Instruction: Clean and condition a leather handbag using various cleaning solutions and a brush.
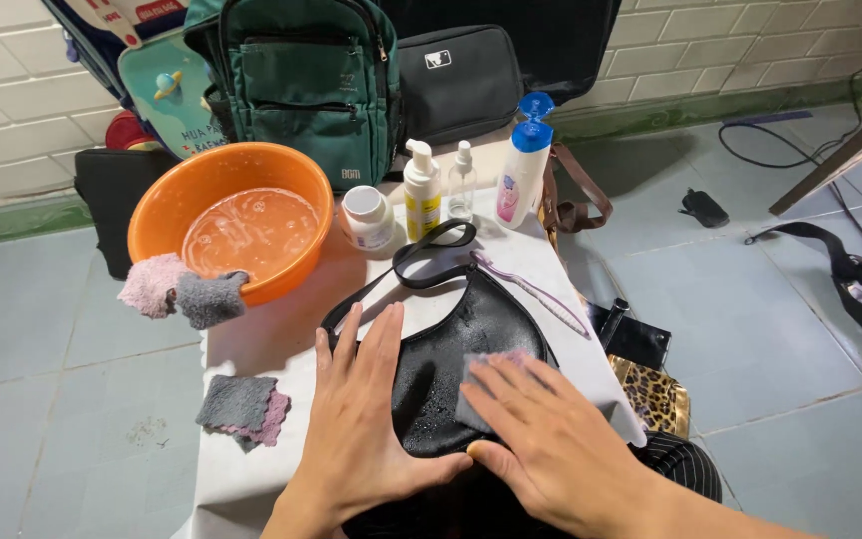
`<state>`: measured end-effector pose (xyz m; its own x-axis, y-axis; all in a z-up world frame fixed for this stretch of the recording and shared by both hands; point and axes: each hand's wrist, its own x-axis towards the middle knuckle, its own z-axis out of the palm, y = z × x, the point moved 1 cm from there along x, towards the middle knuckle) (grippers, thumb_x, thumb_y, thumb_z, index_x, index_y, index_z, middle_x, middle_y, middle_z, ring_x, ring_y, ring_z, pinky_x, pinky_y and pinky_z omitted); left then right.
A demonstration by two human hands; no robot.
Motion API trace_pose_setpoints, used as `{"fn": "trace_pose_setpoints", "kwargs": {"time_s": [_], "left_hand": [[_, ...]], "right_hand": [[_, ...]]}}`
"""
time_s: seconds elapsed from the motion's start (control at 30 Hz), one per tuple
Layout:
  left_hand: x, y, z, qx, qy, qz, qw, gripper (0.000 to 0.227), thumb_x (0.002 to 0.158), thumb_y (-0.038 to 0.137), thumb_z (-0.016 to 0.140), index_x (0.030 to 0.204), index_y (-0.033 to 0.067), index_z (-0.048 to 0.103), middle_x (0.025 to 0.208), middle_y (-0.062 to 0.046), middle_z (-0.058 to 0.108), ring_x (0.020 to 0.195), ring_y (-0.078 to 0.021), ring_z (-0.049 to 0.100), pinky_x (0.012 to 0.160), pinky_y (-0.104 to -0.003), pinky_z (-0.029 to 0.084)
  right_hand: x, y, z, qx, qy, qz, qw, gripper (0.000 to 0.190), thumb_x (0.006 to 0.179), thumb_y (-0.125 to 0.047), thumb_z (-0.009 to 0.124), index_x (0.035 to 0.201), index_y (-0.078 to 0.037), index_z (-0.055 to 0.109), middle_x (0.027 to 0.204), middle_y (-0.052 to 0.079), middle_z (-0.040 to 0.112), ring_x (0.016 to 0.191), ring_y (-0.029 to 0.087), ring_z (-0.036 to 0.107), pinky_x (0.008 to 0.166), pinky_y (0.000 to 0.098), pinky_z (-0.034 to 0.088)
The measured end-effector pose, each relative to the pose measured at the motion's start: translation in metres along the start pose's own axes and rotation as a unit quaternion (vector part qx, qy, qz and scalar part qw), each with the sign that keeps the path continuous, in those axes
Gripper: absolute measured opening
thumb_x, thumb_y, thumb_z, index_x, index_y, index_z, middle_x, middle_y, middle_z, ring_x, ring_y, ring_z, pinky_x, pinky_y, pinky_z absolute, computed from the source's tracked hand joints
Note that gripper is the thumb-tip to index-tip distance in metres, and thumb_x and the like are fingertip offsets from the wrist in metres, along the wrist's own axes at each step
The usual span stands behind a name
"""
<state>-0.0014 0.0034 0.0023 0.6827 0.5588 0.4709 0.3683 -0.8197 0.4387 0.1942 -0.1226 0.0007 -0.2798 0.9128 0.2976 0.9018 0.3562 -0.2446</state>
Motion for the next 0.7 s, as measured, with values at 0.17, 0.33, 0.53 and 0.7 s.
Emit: {"fn": "trace_pose_setpoints", "kwargs": {"time_s": [0.17, 0.33, 0.53, 0.7], "left_hand": [[-0.026, -0.006, 0.0, -0.021, 0.025, -0.01, 0.999, 0.14, 0.052, 0.061, 0.09, 0.155, -0.0037, 0.022, 0.158, -0.021, 0.035, 0.15, -0.0483, 0.021, 0.118, -0.069, 0.008], [-0.057, -0.016, 0.013, -0.148, 0.085, -0.067, 0.983, 0.137, 0.058, 0.043, 0.094, 0.158, -0.0035, 0.013, 0.165, -0.034, 0.013, 0.156, -0.0501, 0.01, 0.122, -0.057, 0.016], [-0.071, -0.034, 0.039, -0.179, 0.121, -0.081, 0.973, 0.139, 0.066, 0.034, 0.093, 0.161, -0.0038, -0.001, 0.169, -0.034, 0.009, 0.16, -0.0479, 0.012, 0.128, -0.055, 0.017], [-0.068, -0.033, 0.031, -0.224, 0.119, -0.096, 0.963, 0.15, 0.058, 0.04, 0.096, 0.159, -0.0041, -0.006, 0.166, -0.034, 0.011, 0.156, -0.048, 0.02, 0.125, -0.054, 0.02]], "right_hand": [[0.03, 0.037, 0.005, -0.1, -0.04, 0.043, 0.993, 0.063, 0.102, -0.046, 0.044, 0.14, 0.003, 0.05, 0.15, 0.024, 0.046, 0.143, 0.038, 0.035, 0.117, 0.0529, 0.019], [0.054, 0.032, 0.012, -0.109, -0.118, 0.095, 0.983, 0.079, 0.102, -0.056, 0.036, 0.143, 0.011, 0.037, 0.153, 0.032, 0.031, 0.148, 0.047, 0.021, 0.119, 0.0577, 0.011], [0.03, -0.039, 0.05, -0.001, -0.128, -0.077, 0.989, 0.091, 0.107, -0.062, 0.04, 0.148, 0.019, 0.032, 0.157, 0.042, 0.027, 0.15, 0.053, 0.021, 0.122, 0.055, 0.014], [0.041, -0.034, 0.036, 0.012, -0.126, -0.003, 0.992, 0.092, 0.104, -0.062, 0.041, 0.148, 0.018, 0.031, 0.157, 0.04, 0.027, 0.151, 0.052, 0.021, 0.122, 0.0548, 0.015]]}}
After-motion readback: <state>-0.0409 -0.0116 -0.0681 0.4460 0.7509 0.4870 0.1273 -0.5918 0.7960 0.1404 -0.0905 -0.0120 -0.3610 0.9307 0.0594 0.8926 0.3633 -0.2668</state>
